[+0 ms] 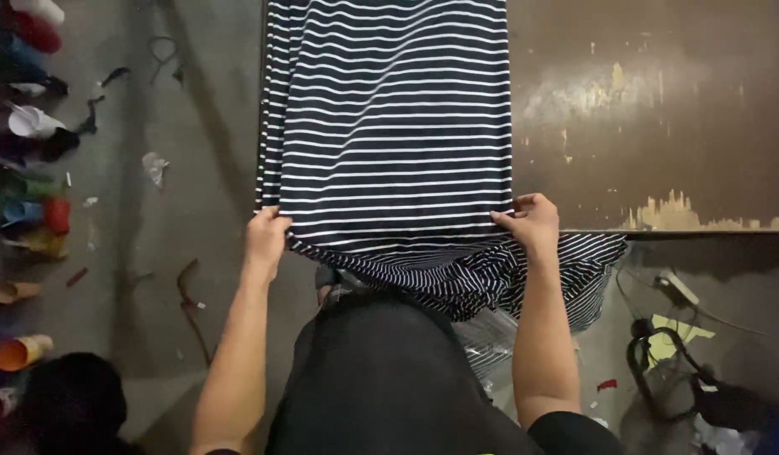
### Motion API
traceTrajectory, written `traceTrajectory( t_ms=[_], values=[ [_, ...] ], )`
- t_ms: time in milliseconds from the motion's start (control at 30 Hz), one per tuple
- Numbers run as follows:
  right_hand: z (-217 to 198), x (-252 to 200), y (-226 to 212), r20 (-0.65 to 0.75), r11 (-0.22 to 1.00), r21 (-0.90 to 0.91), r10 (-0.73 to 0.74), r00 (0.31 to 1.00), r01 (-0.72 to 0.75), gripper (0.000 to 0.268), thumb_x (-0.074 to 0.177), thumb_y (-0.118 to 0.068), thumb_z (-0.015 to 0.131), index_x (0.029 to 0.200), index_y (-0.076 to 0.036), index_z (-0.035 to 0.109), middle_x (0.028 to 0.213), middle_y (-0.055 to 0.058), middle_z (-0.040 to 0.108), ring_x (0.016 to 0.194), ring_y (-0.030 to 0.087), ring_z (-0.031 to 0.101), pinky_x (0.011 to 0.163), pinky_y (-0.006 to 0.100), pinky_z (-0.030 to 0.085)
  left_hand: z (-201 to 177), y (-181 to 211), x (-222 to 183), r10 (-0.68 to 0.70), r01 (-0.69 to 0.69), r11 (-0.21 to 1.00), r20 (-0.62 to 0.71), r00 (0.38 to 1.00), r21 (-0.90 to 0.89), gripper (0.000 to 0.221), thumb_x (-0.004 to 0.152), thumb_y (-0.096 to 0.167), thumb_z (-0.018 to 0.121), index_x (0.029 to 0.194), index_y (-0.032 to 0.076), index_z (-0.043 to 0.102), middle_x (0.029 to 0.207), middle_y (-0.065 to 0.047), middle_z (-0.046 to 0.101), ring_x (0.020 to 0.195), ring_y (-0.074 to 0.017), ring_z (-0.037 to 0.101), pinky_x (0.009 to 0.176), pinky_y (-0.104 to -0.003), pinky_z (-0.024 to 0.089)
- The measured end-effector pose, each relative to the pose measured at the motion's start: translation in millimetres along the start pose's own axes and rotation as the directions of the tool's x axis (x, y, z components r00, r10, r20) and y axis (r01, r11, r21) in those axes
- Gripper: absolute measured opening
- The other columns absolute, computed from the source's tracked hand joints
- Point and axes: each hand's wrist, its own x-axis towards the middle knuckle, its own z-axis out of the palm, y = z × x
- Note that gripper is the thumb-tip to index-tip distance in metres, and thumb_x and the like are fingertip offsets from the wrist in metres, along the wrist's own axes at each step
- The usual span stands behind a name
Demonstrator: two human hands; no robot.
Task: Aligning and layering striped fabric on a production table.
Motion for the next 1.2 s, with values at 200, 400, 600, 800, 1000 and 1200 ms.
traceTrajectory(
  t_ms=[200, 400, 600, 800, 1000, 1200],
  values=[
    [6, 6, 13, 0.029, 0.985, -0.13, 0.122, 0.992, -0.117, 0.055, 0.068, -0.024, 0.096, 0.108, 0.007, 0.073, 0.097, 0.015, 0.077, 0.084, 0.02, 0.072, 0.077, 0.032, 0.059, 11, 43, -20, 0.347, -0.34, 0.903, 0.021, 0.938, 0.264, 0.027, 0.102, 0.022, 0.069, 0.103, -0.005, 0.068, 0.08, -0.011, 0.066, 0.071, -0.0179, 0.057, 0.065, -0.038, 0.047],
    [3, 3, 11, -0.004, 0.978, -0.171, 0.117, 0.993, -0.116, 0.051, 0.072, -0.024, 0.093, 0.107, 0.008, 0.074, 0.095, 0.016, 0.077, 0.085, 0.022, 0.074, 0.077, 0.034, 0.059, 6, 29, -19, 0.576, -0.433, 0.737, -0.146, 0.805, 0.518, 0.022, 0.102, 0.023, 0.064, 0.1, 0.001, 0.066, 0.085, -0.019, 0.069, 0.072, -0.0355, 0.067, 0.062, -0.047, 0.052],
    [3, 8, 21, 0.001, 0.975, -0.174, 0.14, 0.99, -0.138, 0.054, 0.069, -0.026, 0.095, 0.106, 0.008, 0.074, 0.093, 0.016, 0.077, 0.082, 0.022, 0.074, 0.077, 0.034, 0.059, 3, 34, -13, 0.37, -0.192, 0.668, -0.097, 0.924, 0.719, 0.021, 0.099, 0.024, 0.064, 0.103, 0.005, 0.068, 0.086, -0.022, 0.072, 0.08, -0.0445, 0.069, 0.069, -0.055, 0.054],
    [0, 8, 3, 0.016, 0.977, -0.182, 0.119, 0.993, -0.114, 0.055, 0.069, -0.028, 0.096, 0.103, 0.008, 0.074, 0.087, 0.015, 0.076, 0.077, 0.019, 0.071, 0.071, 0.032, 0.057, 1, 21, -7, 0.529, -0.431, 0.721, -0.029, 0.848, 0.543, 0.022, 0.101, 0.021, 0.062, 0.107, 0.0, 0.065, 0.085, -0.022, 0.069, 0.08, -0.0429, 0.068, 0.068, -0.054, 0.052],
    [0, -4, -4, 0.08, 0.98, -0.15, 0.146, 0.986, -0.133, 0.044, 0.08, -0.031, 0.089, 0.101, 0.005, 0.076, 0.083, 0.01, 0.076, 0.071, 0.014, 0.068, 0.064, 0.028, 0.055, -10, 20, -6, 0.427, -0.246, 0.769, -0.188, 0.885, 0.59, 0.018, 0.099, 0.018, 0.067, 0.102, 0.0, 0.067, 0.09, -0.021, 0.073, 0.084, -0.0421, 0.07, 0.072, -0.051, 0.053],
    [4, -19, 2, -0.004, 0.993, -0.122, -0.002, 1.0, 0.001, 0.043, 0.091, -0.035, 0.086, 0.094, 0.005, 0.07, 0.08, 0.011, 0.069, 0.071, 0.016, 0.061, 0.063, 0.033, 0.05, -14, 17, -9, 0.441, -0.284, 0.793, -0.184, 0.879, 0.539, 0.021, 0.093, 0.019, 0.075, 0.094, 0.0, 0.068, 0.086, -0.019, 0.073, 0.079, -0.0378, 0.071, 0.071, -0.047, 0.054]
  ],
)
